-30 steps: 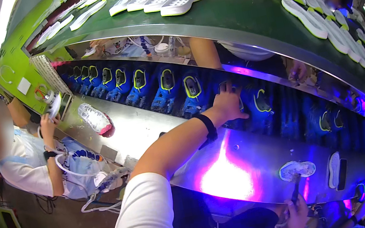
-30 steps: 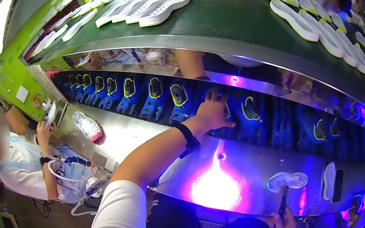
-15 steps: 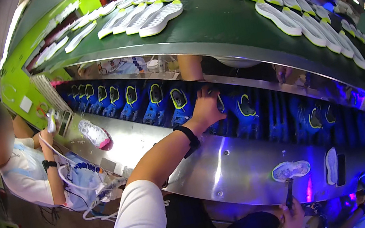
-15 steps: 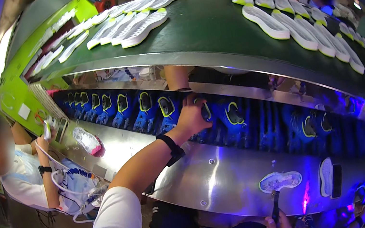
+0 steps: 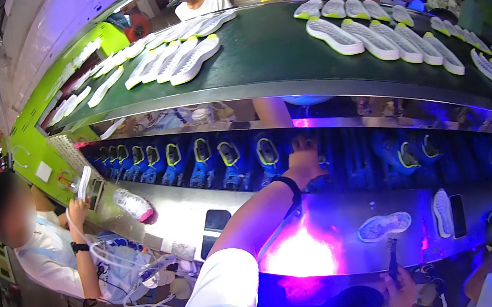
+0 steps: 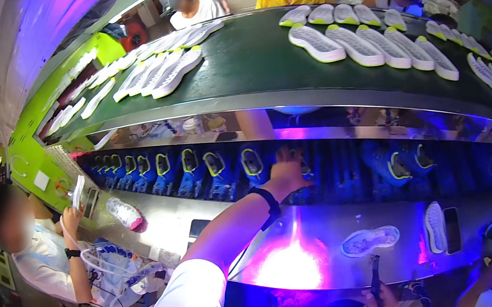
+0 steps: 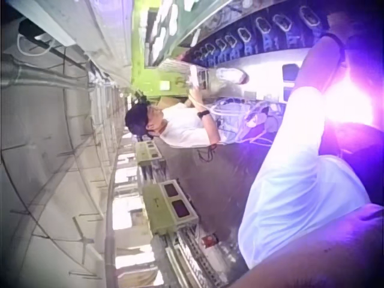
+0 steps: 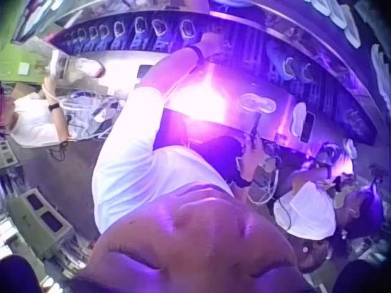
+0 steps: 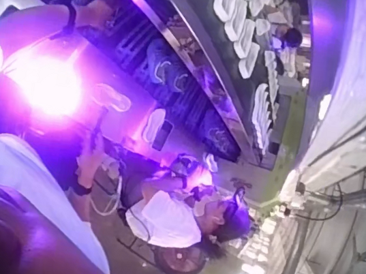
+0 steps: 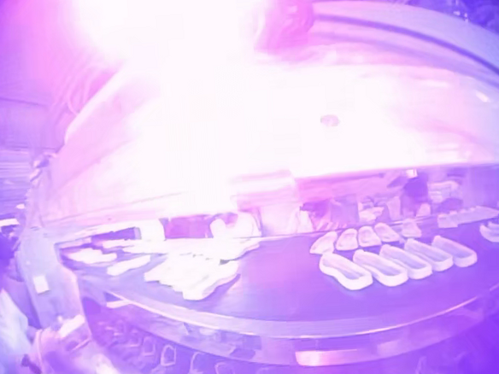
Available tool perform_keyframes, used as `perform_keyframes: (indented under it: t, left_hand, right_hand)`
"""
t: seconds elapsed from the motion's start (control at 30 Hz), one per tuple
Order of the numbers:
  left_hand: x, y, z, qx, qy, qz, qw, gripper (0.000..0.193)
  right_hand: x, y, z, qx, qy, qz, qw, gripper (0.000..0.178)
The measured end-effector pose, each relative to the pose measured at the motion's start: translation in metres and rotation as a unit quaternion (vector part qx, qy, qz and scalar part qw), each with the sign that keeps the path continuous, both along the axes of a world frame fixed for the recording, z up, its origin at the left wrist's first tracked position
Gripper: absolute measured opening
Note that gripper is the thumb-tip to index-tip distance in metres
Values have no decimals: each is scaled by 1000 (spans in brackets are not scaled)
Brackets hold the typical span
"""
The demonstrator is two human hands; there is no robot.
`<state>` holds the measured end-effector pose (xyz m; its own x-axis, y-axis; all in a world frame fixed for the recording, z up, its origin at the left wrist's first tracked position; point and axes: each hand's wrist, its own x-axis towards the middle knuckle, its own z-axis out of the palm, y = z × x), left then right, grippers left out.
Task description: Manually apply glue or treatment to shoe uppers and soles during assembly.
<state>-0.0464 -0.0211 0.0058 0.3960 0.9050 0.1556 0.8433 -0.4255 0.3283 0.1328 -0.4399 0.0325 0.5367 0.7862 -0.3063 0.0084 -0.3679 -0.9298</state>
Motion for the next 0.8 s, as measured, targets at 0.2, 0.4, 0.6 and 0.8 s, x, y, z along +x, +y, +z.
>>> perform_keyframes:
  t: [0.2,0.4,0.6,0.8]
  left_hand:
    - [-30,-49,49,-59,-46,-54,996,106]
    - [-99,-169,70,31,134,-402,905,77]
    - [-72,-205,52,64,128,-274,951,77]
    - [-74,-259,-28,263,250,-340,868,55]
  right_hand:
    - [20,-5,-15,50,23,-27,998,32]
    - [31,12,-26,37,14,10,999,33]
    - [7,30,-3,107,-25,38,993,40]
    - [-32,14,15,144,-4,17,989,40]
